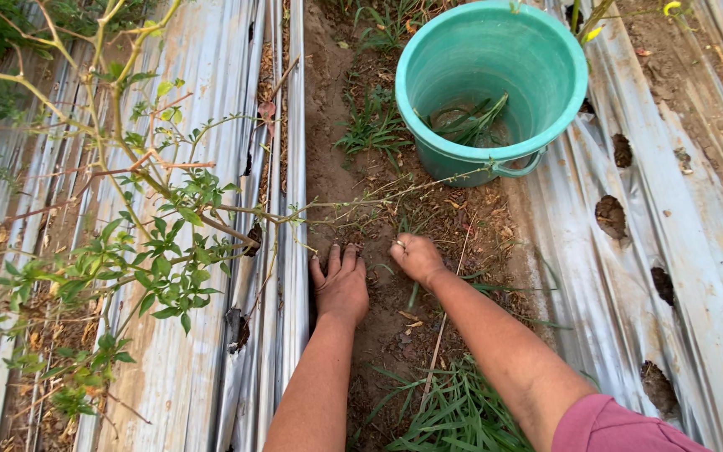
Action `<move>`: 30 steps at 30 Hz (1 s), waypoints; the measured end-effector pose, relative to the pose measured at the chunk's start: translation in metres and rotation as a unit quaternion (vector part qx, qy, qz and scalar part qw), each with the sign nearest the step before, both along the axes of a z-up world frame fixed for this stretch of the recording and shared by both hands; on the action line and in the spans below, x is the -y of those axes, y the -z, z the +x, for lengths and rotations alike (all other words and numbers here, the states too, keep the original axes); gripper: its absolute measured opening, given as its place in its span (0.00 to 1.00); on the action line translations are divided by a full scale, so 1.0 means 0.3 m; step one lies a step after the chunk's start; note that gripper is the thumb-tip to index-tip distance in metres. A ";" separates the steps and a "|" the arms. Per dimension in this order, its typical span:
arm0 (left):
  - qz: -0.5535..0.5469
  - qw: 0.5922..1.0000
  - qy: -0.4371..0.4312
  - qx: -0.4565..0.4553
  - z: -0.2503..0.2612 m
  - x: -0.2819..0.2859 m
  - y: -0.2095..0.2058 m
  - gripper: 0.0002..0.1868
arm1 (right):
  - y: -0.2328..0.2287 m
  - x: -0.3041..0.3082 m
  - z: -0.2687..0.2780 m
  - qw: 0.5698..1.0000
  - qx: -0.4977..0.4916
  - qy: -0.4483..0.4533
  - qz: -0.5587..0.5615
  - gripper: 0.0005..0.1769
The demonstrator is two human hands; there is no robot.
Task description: The person pulls weeds by hand from between rows of plants in a greenhouse and places them into a green bucket. The person moves along the row, repeatedly uprooting weeds and depositing them into the bucket.
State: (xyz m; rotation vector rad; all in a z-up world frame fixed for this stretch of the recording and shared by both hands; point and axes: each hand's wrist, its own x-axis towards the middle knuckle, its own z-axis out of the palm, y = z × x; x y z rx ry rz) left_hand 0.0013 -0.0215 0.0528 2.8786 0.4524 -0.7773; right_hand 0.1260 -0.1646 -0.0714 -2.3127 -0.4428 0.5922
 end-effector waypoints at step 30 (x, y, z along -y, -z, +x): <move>-0.075 0.974 0.041 0.208 0.130 0.256 -0.201 0.32 | -1.248 0.488 0.193 0.827 0.519 -0.013 0.216 0.03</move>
